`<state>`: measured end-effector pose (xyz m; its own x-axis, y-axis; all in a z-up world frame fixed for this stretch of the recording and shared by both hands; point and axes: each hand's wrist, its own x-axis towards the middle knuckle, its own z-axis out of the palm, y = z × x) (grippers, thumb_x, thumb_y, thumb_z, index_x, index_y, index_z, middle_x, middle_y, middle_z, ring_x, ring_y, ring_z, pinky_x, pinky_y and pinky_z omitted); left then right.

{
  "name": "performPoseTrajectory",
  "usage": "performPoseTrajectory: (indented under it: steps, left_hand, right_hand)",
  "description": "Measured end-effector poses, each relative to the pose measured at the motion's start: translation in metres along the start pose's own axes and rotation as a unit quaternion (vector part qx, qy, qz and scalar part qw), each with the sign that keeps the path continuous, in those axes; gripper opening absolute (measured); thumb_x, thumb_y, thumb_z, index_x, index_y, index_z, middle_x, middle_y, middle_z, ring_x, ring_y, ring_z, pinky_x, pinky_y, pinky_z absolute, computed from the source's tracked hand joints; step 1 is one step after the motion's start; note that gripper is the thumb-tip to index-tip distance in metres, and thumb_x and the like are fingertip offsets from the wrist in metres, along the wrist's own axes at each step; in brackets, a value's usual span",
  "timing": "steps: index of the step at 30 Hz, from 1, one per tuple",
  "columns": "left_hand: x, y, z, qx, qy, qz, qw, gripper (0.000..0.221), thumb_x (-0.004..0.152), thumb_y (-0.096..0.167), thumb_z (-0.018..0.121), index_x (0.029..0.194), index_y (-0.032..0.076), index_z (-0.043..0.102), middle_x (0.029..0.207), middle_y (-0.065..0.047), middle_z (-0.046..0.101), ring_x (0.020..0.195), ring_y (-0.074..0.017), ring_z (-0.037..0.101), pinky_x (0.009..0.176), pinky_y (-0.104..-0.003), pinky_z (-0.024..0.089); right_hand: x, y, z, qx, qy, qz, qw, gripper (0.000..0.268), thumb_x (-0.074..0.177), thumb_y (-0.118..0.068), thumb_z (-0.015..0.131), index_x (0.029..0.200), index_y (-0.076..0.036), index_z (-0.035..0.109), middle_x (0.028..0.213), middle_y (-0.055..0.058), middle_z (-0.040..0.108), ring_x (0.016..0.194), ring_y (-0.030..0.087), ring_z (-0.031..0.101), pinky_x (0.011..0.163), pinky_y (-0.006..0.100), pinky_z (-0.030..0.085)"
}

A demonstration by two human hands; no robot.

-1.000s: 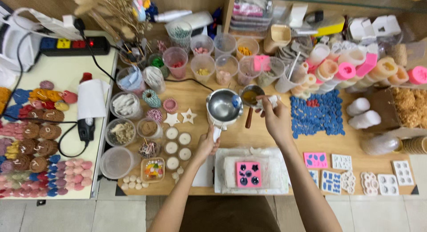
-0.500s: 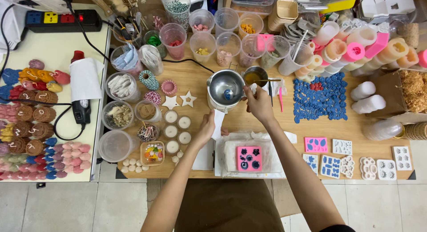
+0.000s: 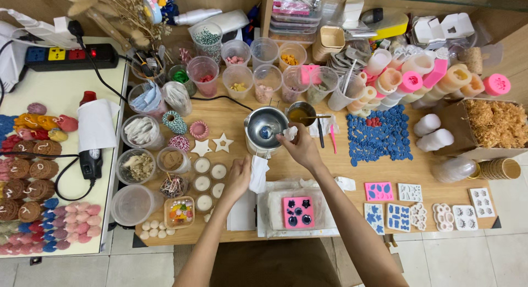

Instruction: The person pours dark blue liquid from a metal pot into a pink flower-shaped silicone mold using a spoon and then uses a handheld heat gun to smooth the wax surface.

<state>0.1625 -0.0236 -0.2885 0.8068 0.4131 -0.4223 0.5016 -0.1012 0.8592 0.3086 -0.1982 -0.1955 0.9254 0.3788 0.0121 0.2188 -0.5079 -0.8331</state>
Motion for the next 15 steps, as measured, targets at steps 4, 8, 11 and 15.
performPoseTrajectory:
  steps: [4,8,11,15]
  left_hand:
    - [-0.027,0.015,-0.024,0.047,0.032,0.014,0.998,0.066,0.101,0.06,0.042,0.115,-0.003,0.057,0.106,-0.022,0.068,0.1,-0.0312,0.068,0.09,-0.043,0.051]
    - [-0.069,0.035,-0.055,0.056,0.063,-0.02,0.996,0.061,0.103,0.055,0.042,0.129,0.001,0.053,0.118,-0.018,0.069,0.107,-0.0305,0.07,0.093,-0.042,0.053]
    - [-0.107,0.045,-0.059,0.013,0.152,0.013,0.988,0.046,0.102,0.041,0.05,0.123,0.001,0.057,0.116,-0.017,0.069,0.104,-0.0299,0.069,0.085,-0.042,0.055]
    - [-0.147,0.051,-0.051,-0.015,0.141,-0.06,0.988,0.039,0.1,0.036,0.052,0.119,0.003,0.059,0.111,-0.014,0.071,0.105,-0.0241,0.069,0.079,-0.04,0.055]
  right_hand:
    - [-0.002,0.022,-0.036,0.049,0.018,0.104,0.993,0.049,0.094,-0.035,0.073,0.127,-0.004,0.056,0.061,0.008,0.063,0.053,0.013,0.057,0.052,0.031,0.044]
    - [0.009,0.125,-0.092,-0.074,0.153,0.124,0.978,0.031,0.103,-0.033,0.066,0.116,-0.005,0.068,0.075,0.01,0.071,0.066,0.022,0.069,0.064,0.037,0.053]
    - [0.017,0.18,-0.1,-0.191,0.115,0.137,0.965,0.033,0.088,-0.032,0.075,0.109,-0.007,0.074,0.085,0.015,0.075,0.079,0.031,0.074,0.075,0.041,0.057]
    - [0.022,0.212,-0.086,-0.221,0.084,0.138,0.962,0.044,0.078,-0.035,0.083,0.106,-0.003,0.07,0.094,0.019,0.075,0.089,0.036,0.072,0.081,0.045,0.056]
